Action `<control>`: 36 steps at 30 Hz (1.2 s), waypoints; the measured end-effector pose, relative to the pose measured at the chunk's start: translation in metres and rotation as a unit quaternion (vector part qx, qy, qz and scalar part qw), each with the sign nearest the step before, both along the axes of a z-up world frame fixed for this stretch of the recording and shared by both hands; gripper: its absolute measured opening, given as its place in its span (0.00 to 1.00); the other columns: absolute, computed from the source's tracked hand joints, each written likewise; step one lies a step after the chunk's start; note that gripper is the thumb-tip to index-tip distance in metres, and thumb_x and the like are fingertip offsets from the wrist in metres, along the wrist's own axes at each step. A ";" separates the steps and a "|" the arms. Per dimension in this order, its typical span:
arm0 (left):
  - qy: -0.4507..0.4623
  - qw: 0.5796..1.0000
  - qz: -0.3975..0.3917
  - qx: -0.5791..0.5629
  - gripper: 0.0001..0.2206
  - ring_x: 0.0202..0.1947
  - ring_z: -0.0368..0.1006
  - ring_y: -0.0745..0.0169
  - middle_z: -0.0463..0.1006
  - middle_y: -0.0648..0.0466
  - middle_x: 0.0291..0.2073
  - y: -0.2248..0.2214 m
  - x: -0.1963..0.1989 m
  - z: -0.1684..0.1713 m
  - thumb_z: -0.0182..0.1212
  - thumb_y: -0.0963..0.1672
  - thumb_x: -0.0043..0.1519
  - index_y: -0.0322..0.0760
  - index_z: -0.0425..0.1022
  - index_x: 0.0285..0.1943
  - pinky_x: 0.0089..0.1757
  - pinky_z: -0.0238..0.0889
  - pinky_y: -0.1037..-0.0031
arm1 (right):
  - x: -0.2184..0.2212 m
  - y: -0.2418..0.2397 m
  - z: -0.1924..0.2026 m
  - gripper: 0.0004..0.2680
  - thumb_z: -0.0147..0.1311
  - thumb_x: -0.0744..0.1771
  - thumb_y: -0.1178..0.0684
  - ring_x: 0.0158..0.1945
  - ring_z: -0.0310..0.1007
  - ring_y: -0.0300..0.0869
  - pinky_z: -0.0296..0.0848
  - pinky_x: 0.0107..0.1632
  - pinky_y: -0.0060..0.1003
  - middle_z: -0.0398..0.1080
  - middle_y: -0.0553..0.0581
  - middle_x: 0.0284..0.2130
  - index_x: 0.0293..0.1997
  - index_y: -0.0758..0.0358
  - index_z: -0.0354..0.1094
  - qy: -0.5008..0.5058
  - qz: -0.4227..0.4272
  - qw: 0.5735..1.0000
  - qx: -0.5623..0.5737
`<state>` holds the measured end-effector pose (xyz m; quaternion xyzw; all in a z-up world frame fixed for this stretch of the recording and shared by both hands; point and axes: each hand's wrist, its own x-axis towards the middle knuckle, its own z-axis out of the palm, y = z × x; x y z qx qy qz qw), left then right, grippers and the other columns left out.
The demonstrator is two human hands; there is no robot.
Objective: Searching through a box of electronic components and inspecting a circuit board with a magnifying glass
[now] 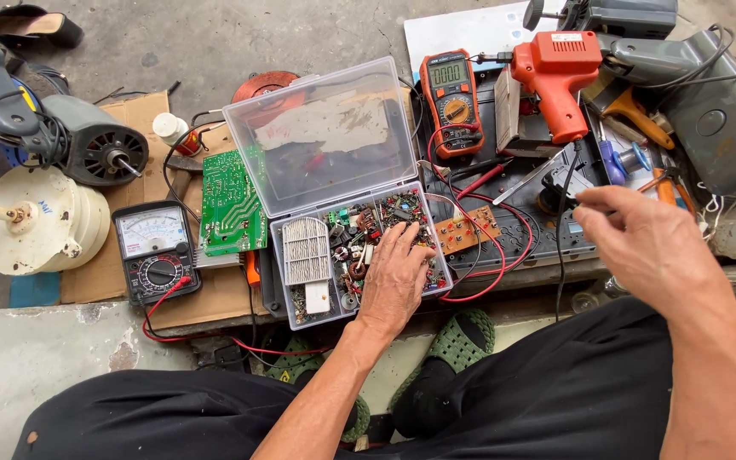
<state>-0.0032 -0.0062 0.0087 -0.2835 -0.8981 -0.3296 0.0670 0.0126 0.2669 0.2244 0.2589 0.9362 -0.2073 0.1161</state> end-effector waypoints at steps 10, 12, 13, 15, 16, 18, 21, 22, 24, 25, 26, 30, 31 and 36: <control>-0.041 0.998 -0.006 -0.038 0.07 0.80 0.57 0.27 0.69 0.34 0.75 0.003 0.002 0.000 0.69 0.38 0.65 0.38 0.82 0.51 0.76 0.45 0.43 | 0.010 0.005 0.000 0.13 0.53 0.73 0.43 0.43 0.78 0.53 0.69 0.55 0.48 0.83 0.58 0.37 0.62 0.46 0.81 -0.009 -0.017 1.000 -0.013; -0.036 0.997 -0.003 -0.071 0.09 0.80 0.57 0.27 0.68 0.33 0.76 0.006 0.002 -0.001 0.69 0.37 0.64 0.37 0.82 0.52 0.77 0.44 0.45 | 0.011 0.009 -0.004 0.13 0.52 0.73 0.42 0.50 0.81 0.54 0.71 0.57 0.51 0.84 0.54 0.47 0.63 0.44 0.80 -0.010 -0.005 1.000 -0.013; -0.037 0.997 -0.004 -0.071 0.09 0.80 0.57 0.27 0.68 0.33 0.76 0.007 0.003 0.001 0.69 0.37 0.64 0.37 0.82 0.52 0.77 0.44 0.45 | 0.010 0.007 -0.003 0.13 0.52 0.73 0.42 0.50 0.81 0.54 0.71 0.57 0.51 0.84 0.54 0.47 0.63 0.44 0.80 -0.010 -0.006 1.000 -0.013; -0.033 0.999 -0.002 -0.042 0.08 0.80 0.57 0.31 0.68 0.36 0.76 0.009 0.005 0.003 0.67 0.38 0.67 0.38 0.78 0.53 0.77 0.44 0.46 | 0.010 0.004 -0.001 0.13 0.54 0.73 0.42 0.46 0.79 0.55 0.70 0.54 0.51 0.83 0.58 0.40 0.62 0.46 0.80 -0.011 -0.021 1.000 -0.016; -0.033 0.999 -0.003 -0.043 0.08 0.80 0.57 0.31 0.68 0.36 0.76 0.011 0.005 0.002 0.67 0.38 0.67 0.38 0.78 0.53 0.77 0.44 0.46 | 0.010 0.004 0.000 0.13 0.54 0.73 0.42 0.46 0.79 0.55 0.70 0.54 0.51 0.83 0.58 0.40 0.62 0.46 0.80 -0.011 -0.022 1.000 -0.017; -0.034 0.997 0.003 -0.069 0.06 0.79 0.58 0.30 0.70 0.35 0.75 0.014 0.004 0.000 0.70 0.39 0.65 0.38 0.81 0.49 0.77 0.44 0.46 | 0.009 0.002 0.002 0.13 0.54 0.73 0.42 0.50 0.80 0.52 0.70 0.58 0.48 0.84 0.56 0.44 0.61 0.47 0.81 -0.006 -0.014 1.000 -0.015; -0.041 0.997 0.013 -0.068 0.07 0.79 0.58 0.28 0.69 0.35 0.75 0.015 0.002 -0.003 0.70 0.39 0.65 0.35 0.81 0.50 0.77 0.46 0.45 | 0.009 0.003 0.001 0.12 0.54 0.73 0.43 0.45 0.78 0.51 0.70 0.56 0.45 0.83 0.54 0.43 0.59 0.49 0.81 0.002 -0.001 1.000 -0.024; -0.042 0.997 0.012 -0.068 0.07 0.79 0.58 0.28 0.69 0.35 0.75 0.015 0.002 -0.003 0.70 0.39 0.65 0.35 0.81 0.50 0.77 0.46 0.45 | 0.009 0.003 0.001 0.12 0.54 0.73 0.43 0.45 0.78 0.51 0.70 0.56 0.45 0.83 0.54 0.43 0.59 0.49 0.81 0.002 -0.002 1.000 -0.025; -0.054 0.996 0.008 -0.077 0.06 0.79 0.58 0.29 0.70 0.35 0.74 0.016 0.000 -0.003 0.68 0.38 0.66 0.36 0.81 0.50 0.77 0.45 0.46 | 0.009 0.002 0.002 0.12 0.53 0.73 0.42 0.46 0.78 0.51 0.70 0.56 0.47 0.82 0.52 0.46 0.59 0.48 0.80 -0.006 -0.003 1.000 -0.027; -0.054 0.996 0.007 -0.077 0.06 0.79 0.58 0.29 0.70 0.35 0.74 0.016 0.000 -0.006 0.68 0.38 0.66 0.36 0.81 0.50 0.77 0.45 0.46 | 0.009 0.001 0.004 0.12 0.53 0.73 0.42 0.46 0.78 0.51 0.70 0.56 0.47 0.82 0.52 0.46 0.59 0.48 0.80 -0.006 -0.003 1.000 -0.027; -0.054 0.996 0.006 -0.077 0.06 0.79 0.58 0.28 0.70 0.35 0.74 0.015 -0.001 -0.008 0.68 0.38 0.66 0.36 0.81 0.49 0.77 0.45 0.46 | 0.008 0.001 0.006 0.13 0.52 0.73 0.42 0.50 0.79 0.51 0.70 0.57 0.49 0.82 0.52 0.50 0.62 0.48 0.79 -0.013 -0.008 0.999 -0.035; -0.061 0.994 0.006 -0.085 0.04 0.79 0.58 0.29 0.70 0.35 0.74 0.015 -0.002 -0.014 0.66 0.41 0.68 0.35 0.83 0.49 0.76 0.46 0.46 | 0.009 0.001 0.005 0.13 0.52 0.73 0.42 0.50 0.79 0.51 0.70 0.58 0.48 0.82 0.52 0.49 0.61 0.48 0.80 -0.013 -0.006 0.999 -0.032; -0.062 0.994 0.007 -0.085 0.04 0.79 0.58 0.29 0.70 0.35 0.74 0.016 -0.002 -0.015 0.66 0.41 0.68 0.35 0.83 0.49 0.76 0.46 0.46 | 0.009 0.002 0.004 0.13 0.52 0.73 0.42 0.50 0.79 0.51 0.70 0.58 0.48 0.82 0.52 0.49 0.61 0.48 0.80 -0.014 -0.005 0.999 -0.032; -0.045 0.995 0.031 -0.085 0.06 0.76 0.61 0.27 0.72 0.35 0.72 0.021 -0.001 -0.018 0.72 0.42 0.65 0.35 0.83 0.47 0.75 0.50 0.43 | 0.010 0.004 0.000 0.13 0.53 0.73 0.43 0.48 0.79 0.50 0.70 0.57 0.47 0.82 0.50 0.49 0.61 0.48 0.80 0.002 0.000 0.999 -0.033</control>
